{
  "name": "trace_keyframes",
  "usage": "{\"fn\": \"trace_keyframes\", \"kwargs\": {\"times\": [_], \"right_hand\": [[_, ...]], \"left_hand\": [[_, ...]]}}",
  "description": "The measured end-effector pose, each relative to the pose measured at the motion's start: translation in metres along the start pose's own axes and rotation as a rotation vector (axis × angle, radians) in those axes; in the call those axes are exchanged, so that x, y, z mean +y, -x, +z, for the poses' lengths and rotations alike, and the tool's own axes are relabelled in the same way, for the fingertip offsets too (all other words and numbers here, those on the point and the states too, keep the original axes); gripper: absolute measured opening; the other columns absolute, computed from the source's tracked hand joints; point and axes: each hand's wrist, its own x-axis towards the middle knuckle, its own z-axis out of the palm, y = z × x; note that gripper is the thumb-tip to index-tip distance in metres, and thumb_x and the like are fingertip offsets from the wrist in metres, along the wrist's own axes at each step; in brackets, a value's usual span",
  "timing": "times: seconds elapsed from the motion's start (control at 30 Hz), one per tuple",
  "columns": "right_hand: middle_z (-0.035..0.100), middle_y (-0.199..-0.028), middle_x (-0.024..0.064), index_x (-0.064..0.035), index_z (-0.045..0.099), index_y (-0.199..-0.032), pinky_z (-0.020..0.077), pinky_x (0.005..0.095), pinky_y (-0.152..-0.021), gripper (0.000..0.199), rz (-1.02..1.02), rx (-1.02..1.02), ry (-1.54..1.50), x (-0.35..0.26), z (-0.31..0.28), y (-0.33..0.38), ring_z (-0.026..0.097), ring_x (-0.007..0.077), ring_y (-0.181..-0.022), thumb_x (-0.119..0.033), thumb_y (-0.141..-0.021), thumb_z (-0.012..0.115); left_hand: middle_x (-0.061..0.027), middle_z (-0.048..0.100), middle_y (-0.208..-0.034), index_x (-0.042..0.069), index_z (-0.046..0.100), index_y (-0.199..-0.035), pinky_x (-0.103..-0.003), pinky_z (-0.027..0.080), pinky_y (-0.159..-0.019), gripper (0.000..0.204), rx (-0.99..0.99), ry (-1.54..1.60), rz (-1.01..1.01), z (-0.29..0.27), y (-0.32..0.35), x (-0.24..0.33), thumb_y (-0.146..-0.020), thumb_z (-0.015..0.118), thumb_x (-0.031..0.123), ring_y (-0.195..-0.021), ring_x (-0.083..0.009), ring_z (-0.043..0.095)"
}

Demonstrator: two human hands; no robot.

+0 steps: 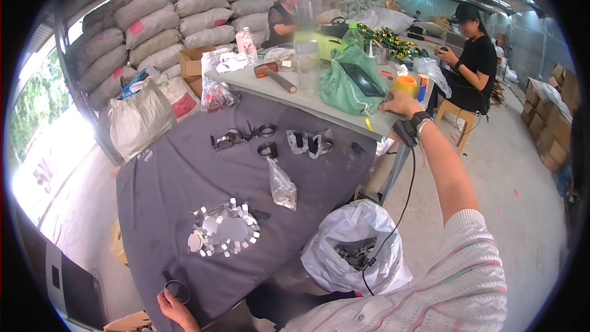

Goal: The person retrieves metal plates from a bag and places them on a table. They then take a metal ring from a box and attach a metal plate and a clip to it by hand before placing the assembly back on the table.

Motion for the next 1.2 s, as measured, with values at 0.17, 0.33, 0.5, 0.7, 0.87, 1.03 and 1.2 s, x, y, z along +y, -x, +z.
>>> {"fn": "trace_keyframes", "kwargs": {"times": [0.17, 0.33, 0.5, 0.7, 0.87, 1.03, 1.2], "right_hand": [[0.067, -0.100, 0.0200, -0.0068, 0.065, -0.109, 0.0483, 0.0391, -0.085, 0.051, -0.019, 0.262, 0.057, 0.004, 0.012, 0.003, 0.063, 0.0358, -0.097, -0.034, -0.066, 0.071], [0.068, -0.096, 0.0204, -0.0061, 0.067, -0.107, 0.0494, 0.0415, -0.083, 0.050, -0.046, 0.315, 0.064, 0.009, 0.016, 0.000, 0.064, 0.0344, -0.095, -0.033, -0.066, 0.070], [0.068, -0.094, 0.0209, -0.0038, 0.067, -0.103, 0.0506, 0.0401, -0.080, 0.047, -0.039, 0.398, 0.005, 0.016, 0.017, -0.004, 0.065, 0.0347, -0.090, -0.031, -0.064, 0.070], [0.069, -0.087, 0.0179, 0.0004, 0.066, -0.102, 0.0503, 0.0355, -0.074, 0.049, -0.013, 0.591, -0.346, 0.030, 0.026, -0.014, 0.067, 0.0275, -0.080, -0.028, -0.062, 0.072], [0.064, -0.080, 0.0057, 0.0073, 0.064, -0.095, 0.0447, 0.0275, -0.064, 0.038, -0.066, 0.587, -0.917, 0.027, 0.020, -0.021, 0.057, 0.0139, -0.069, -0.015, -0.064, 0.070], [0.062, -0.081, 0.0033, 0.0043, 0.063, -0.095, 0.0439, 0.0280, -0.063, 0.035, -0.117, 0.524, -1.154, 0.018, -0.008, -0.016, 0.055, 0.0139, -0.070, -0.013, -0.066, 0.070], [0.064, -0.086, 0.0057, -0.0004, 0.062, -0.099, 0.0458, 0.0317, -0.072, 0.035, -0.182, 0.320, -1.240, -0.015, -0.037, -0.018, 0.059, 0.0177, -0.077, -0.008, -0.066, 0.069]], "left_hand": [[-0.0027, 0.048, -0.066, -0.003, 0.058, -0.089, -0.028, 0.035, -0.047, 0.025, 0.039, 0.023, 0.049, 0.005, 0.002, 0.011, -0.097, 0.052, 0.021, -0.052, -0.0103, 0.040], [-0.0030, 0.049, -0.067, -0.003, 0.059, -0.090, -0.027, 0.036, -0.049, 0.025, 0.003, -0.010, 0.031, 0.003, 0.002, 0.009, -0.097, 0.051, 0.019, -0.052, -0.0102, 0.040], [-0.0037, 0.050, -0.066, -0.002, 0.059, -0.090, -0.028, 0.036, -0.049, 0.024, -0.005, 0.025, -0.024, 0.004, 0.003, 0.006, -0.097, 0.052, 0.019, -0.053, -0.0106, 0.041], [-0.0038, 0.049, -0.065, -0.002, 0.059, -0.089, -0.028, 0.036, -0.049, 0.024, 0.005, 0.025, -0.008, 0.003, 0.000, 0.008, -0.096, 0.053, 0.020, -0.053, -0.0102, 0.041], [-0.0034, 0.050, -0.066, -0.003, 0.059, -0.090, -0.027, 0.036, -0.049, 0.025, 0.019, 0.015, 0.025, 0.002, 0.000, 0.006, -0.096, 0.053, 0.020, -0.053, -0.0094, 0.040], [-0.0051, 0.051, -0.067, -0.003, 0.059, -0.091, -0.028, 0.038, -0.052, 0.023, -0.029, 0.031, -0.045, 0.002, 0.003, 0.016, -0.096, 0.053, 0.019, -0.055, -0.0108, 0.043], [-0.0068, 0.053, -0.069, -0.003, 0.059, -0.092, -0.028, 0.039, -0.053, 0.023, -0.039, 0.004, -0.071, 0.000, 0.003, 0.012, -0.096, 0.053, 0.019, -0.057, -0.0114, 0.045]]}}
